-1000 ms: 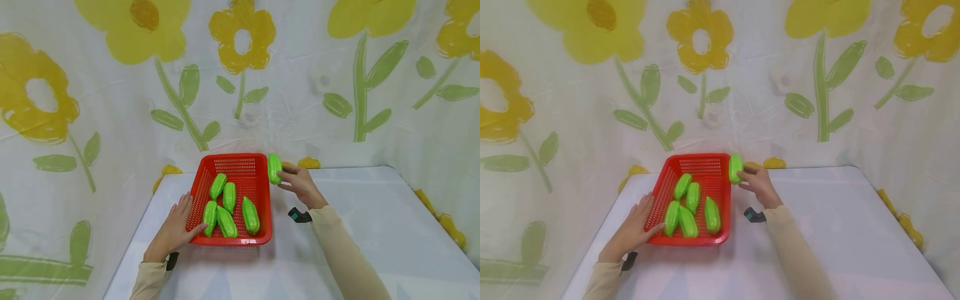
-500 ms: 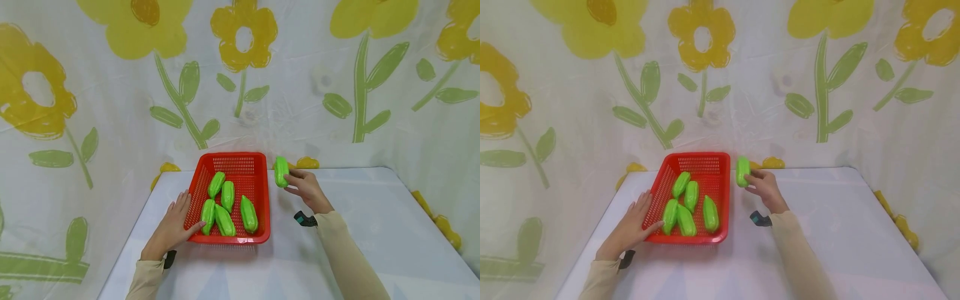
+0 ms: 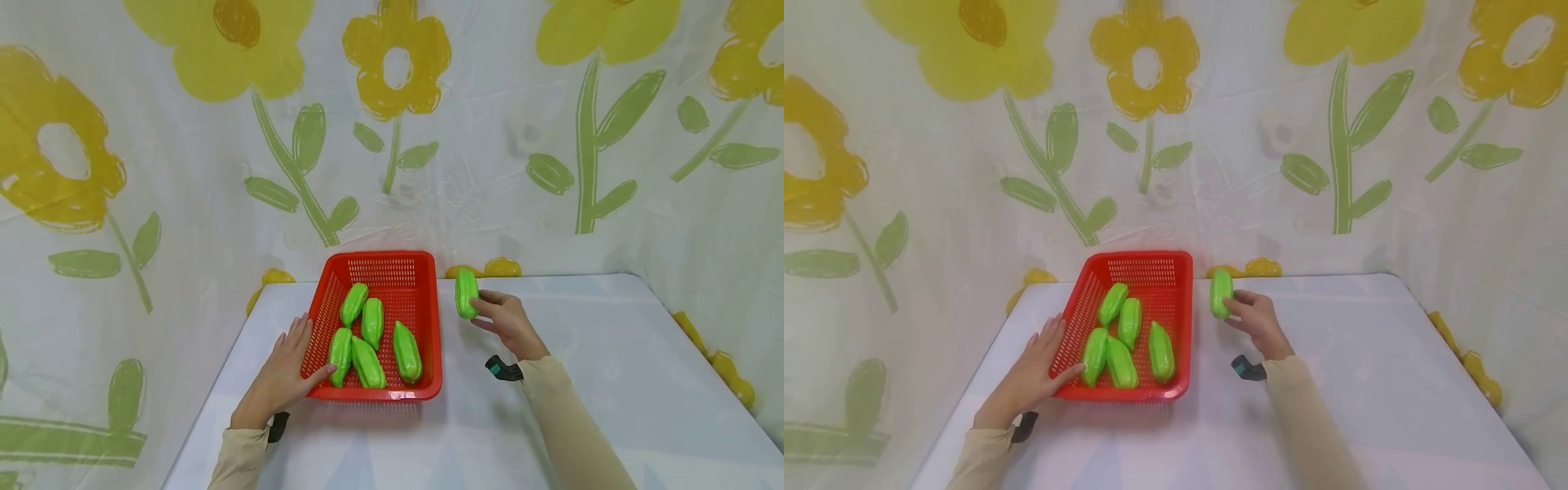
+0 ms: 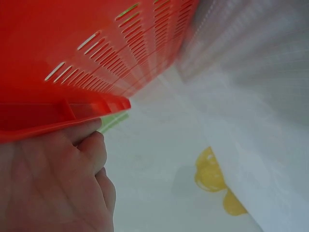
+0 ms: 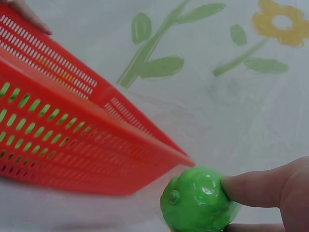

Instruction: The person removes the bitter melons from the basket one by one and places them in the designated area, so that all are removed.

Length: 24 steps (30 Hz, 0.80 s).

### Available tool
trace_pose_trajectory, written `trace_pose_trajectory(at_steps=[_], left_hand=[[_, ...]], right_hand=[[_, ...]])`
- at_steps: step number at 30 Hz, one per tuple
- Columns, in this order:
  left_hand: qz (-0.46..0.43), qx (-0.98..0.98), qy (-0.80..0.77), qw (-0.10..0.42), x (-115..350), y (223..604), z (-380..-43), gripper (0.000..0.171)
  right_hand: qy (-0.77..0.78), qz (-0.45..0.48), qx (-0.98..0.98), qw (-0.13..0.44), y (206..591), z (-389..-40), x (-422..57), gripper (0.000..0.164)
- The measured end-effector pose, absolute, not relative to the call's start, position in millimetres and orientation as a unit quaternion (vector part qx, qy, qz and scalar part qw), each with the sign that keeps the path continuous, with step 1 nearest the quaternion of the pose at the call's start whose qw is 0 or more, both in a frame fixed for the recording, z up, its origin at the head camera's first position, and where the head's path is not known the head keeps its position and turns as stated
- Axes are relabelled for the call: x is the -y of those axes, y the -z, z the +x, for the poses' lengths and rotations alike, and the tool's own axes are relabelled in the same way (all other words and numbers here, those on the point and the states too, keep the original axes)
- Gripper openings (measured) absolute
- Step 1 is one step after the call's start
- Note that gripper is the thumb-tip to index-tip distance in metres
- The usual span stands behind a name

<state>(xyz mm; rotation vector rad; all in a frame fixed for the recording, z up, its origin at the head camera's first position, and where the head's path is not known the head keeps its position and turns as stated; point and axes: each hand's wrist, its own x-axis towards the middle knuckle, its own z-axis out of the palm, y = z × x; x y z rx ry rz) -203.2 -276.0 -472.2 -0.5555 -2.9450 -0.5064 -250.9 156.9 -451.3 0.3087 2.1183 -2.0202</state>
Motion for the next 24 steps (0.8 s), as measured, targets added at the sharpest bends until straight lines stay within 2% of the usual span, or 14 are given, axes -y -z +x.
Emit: trace_pose_trajectory(at_steps=[24], left_hand=[[-0.182, 0.966, 0.175, 0.048, 275.2, 472.5, -202.9, 0.102]], right_hand=[[0.659, 0.143, -0.731, 0.101, 502.6, -251.3, -148.2, 0.066]])
